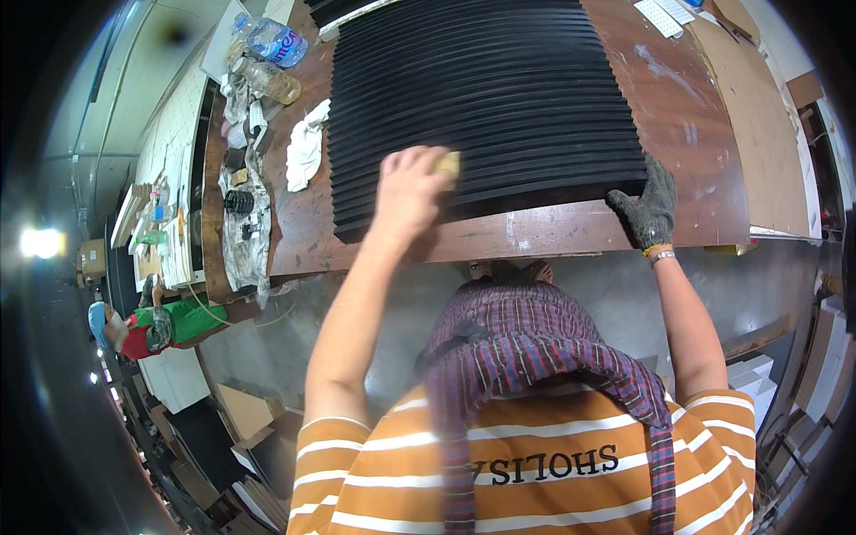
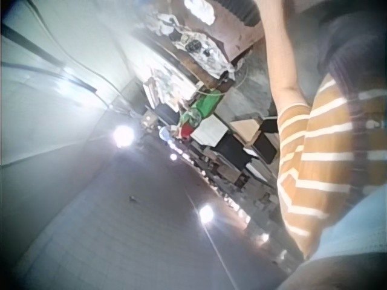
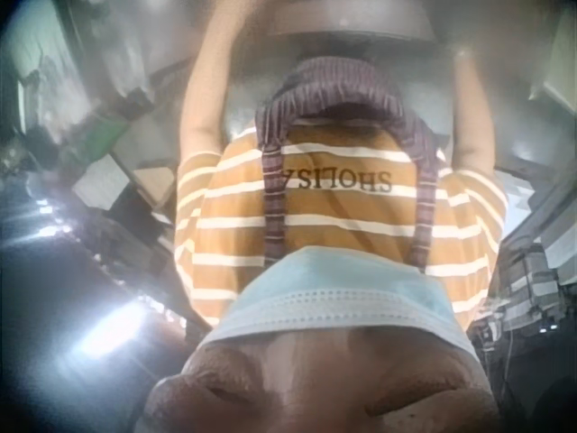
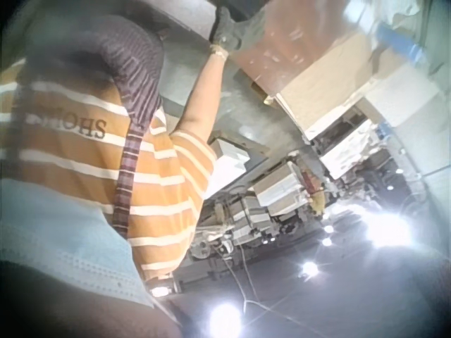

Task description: The person wipes a stack of black ribbed panels with a white cloth, then uses a small brush to clean the grooves. They alternate between wiping and brushing, handling the panels one at a time on a cluttered workbench.

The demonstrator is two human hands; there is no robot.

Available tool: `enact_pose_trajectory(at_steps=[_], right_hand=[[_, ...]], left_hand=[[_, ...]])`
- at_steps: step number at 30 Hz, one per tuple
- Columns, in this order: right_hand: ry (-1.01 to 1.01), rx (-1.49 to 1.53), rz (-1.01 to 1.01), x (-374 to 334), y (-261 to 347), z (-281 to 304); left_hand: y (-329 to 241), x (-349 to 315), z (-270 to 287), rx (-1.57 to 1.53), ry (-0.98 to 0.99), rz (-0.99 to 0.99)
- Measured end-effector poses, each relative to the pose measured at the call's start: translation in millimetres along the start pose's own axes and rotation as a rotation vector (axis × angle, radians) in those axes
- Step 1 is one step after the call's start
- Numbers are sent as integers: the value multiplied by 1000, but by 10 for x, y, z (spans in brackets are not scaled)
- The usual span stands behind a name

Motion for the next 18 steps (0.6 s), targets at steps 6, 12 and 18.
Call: enact_pose_trajectory(at_steps=[6, 12, 18], right_hand=[[18, -1, -46, -5, -5, -13], [16, -4, -34, -21, -11, -18], [-12, 42, -3, -21, 10, 3]], left_hand=[[471, -348, 318, 248, 63, 362], [333, -212, -202, 86, -54, 6], [1161, -1112, 476, 427, 238, 662]])
Point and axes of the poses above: each hand's wrist, its own x-axis towards the middle knuckle, its own z-axis out of the back of the hand, y = z × x, the point moved 1 cm from there along x, towards the middle knuckle
